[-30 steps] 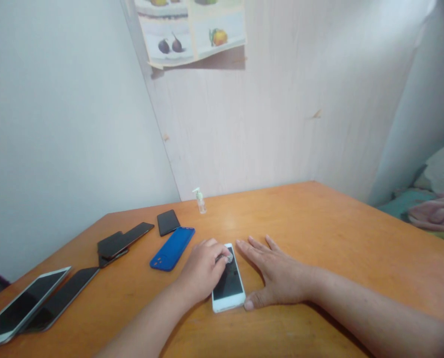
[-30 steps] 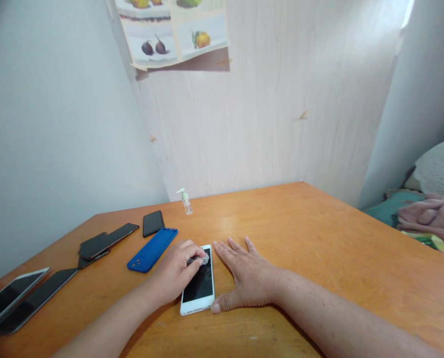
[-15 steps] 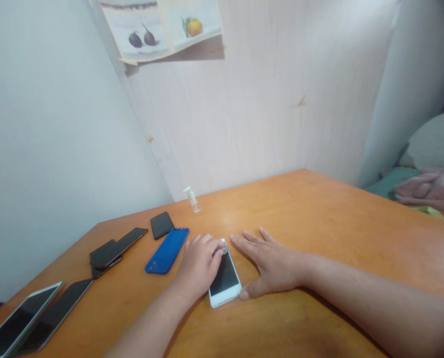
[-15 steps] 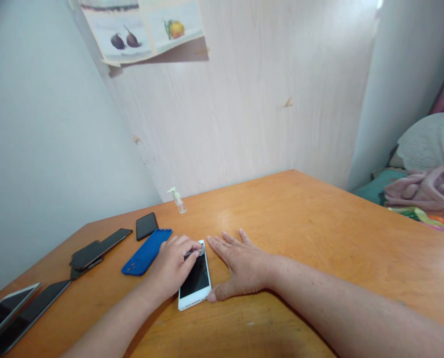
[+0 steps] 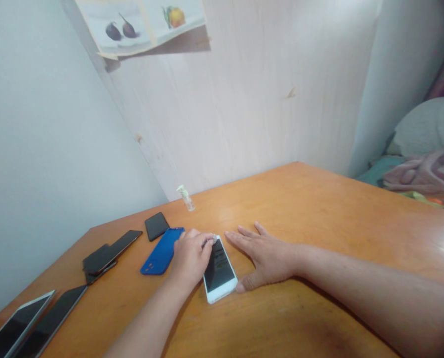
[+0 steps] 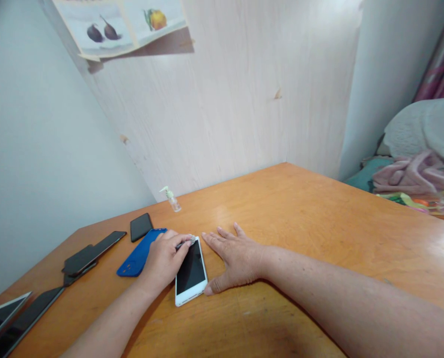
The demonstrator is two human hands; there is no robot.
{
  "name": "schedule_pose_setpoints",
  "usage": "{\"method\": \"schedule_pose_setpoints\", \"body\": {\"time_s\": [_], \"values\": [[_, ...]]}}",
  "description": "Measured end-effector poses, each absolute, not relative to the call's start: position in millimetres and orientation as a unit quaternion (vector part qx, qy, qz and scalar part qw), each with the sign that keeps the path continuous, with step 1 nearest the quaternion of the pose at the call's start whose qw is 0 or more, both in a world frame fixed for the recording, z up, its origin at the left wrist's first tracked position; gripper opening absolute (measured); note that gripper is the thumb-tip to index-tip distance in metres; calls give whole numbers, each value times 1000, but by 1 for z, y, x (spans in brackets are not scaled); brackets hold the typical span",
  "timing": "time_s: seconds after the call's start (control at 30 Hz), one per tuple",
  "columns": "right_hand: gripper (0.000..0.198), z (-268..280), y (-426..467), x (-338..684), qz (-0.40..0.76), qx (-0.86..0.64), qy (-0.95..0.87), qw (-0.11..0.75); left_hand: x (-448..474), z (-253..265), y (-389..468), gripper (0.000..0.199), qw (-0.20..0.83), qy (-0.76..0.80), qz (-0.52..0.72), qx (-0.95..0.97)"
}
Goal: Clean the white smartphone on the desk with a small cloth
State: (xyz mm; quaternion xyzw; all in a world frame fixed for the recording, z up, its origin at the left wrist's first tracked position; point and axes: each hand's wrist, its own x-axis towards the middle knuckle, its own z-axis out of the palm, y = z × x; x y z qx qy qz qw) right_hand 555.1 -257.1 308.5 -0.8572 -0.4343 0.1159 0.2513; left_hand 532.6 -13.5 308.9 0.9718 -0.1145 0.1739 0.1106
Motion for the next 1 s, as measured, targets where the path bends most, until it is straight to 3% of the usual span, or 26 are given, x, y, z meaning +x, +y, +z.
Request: {"method": "schedule_pose_setpoints", "body": {"time_s": [0.5,0.77,1.0], "values": [[115,310,-257,556,130,-858,-441,228,526,318,-19,21,142,-235,116,955],[112,311,-257,554,126,-862,-434,232,534,311,-9,23,180,-199,135,954],[111,309,-257,555,123,-863,-434,227,514,330,-17,18,249,-244,8,937]]}}
